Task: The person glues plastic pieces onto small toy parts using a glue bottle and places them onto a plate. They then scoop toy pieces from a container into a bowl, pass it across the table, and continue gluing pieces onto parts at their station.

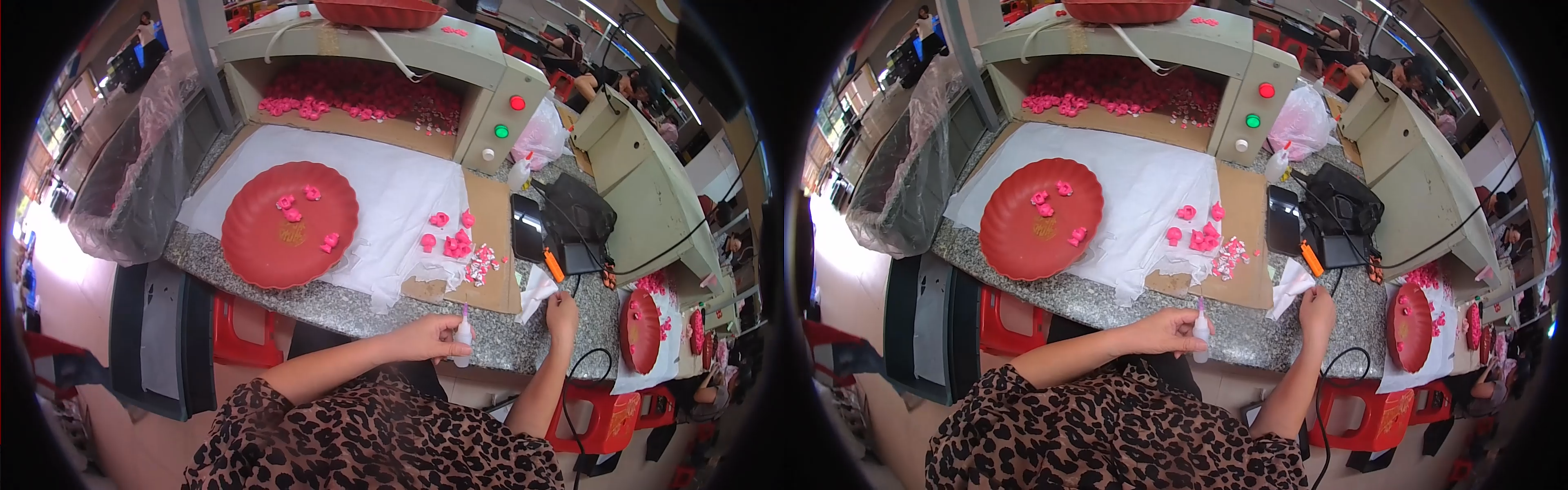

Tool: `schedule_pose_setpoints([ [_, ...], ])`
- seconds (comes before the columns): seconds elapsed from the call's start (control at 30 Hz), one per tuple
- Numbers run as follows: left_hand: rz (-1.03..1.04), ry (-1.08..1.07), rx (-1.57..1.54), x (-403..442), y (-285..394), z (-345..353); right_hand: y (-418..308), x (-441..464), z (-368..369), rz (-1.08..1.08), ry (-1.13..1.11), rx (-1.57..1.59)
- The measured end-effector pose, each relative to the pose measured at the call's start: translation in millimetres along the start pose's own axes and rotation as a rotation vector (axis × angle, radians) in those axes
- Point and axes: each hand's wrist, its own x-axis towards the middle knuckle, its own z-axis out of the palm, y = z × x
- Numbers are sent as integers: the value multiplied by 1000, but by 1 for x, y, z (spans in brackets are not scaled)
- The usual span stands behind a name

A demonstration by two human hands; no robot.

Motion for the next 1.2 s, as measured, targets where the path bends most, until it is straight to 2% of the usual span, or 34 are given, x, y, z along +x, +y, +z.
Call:
schedule_pose_setpoints([
  [0.07, -28, 11, 23, 2, -4, 3, -10, -2, -2, -44, 11, 62],
  [0.13, -79, 11, 42, 0, -1, 2, -11, 0, 1, -21, -5, -14],
  [0.17, -64, 21, 55, -2, 0, 3, -12, 3, 1, 10, -71, 0],
  [0.23, 28, 2, -4, -1, -8, 2, -24, 0, -4, 52, -70, -69],
  [0.27, 83, 0, -4, -2, -7, 3, -16, 6, 1, 0, -83, -28],
  [0.37, 123, 10, 2, -1, -11, 6, -19, 5, 7, -44, -61, 64],
  [0.47, 146, -26, -32, -1, -13, 8, -26, 5, 10, 3, 33, -55],
  [0.57, 160, -44, -38, -1, -16, 10, -19, 9, 3, 102, -85, -58],
  [0.87, 176, -48, -4, -1, -20, 15, 17, 15, 17, -69, 2, 43],
  [0.93, 171, -71, -30, -3, -17, 17, 31, 23, 23, -136, 58, 230],
  [1.17, 168, -104, -17, -9, -9, 19, 6, -4, -11, -52, -15, -10],
  [1.2, 129, -65, 46, -18, 2, 17, -13, -18, -26, 29, -33, -159],
])
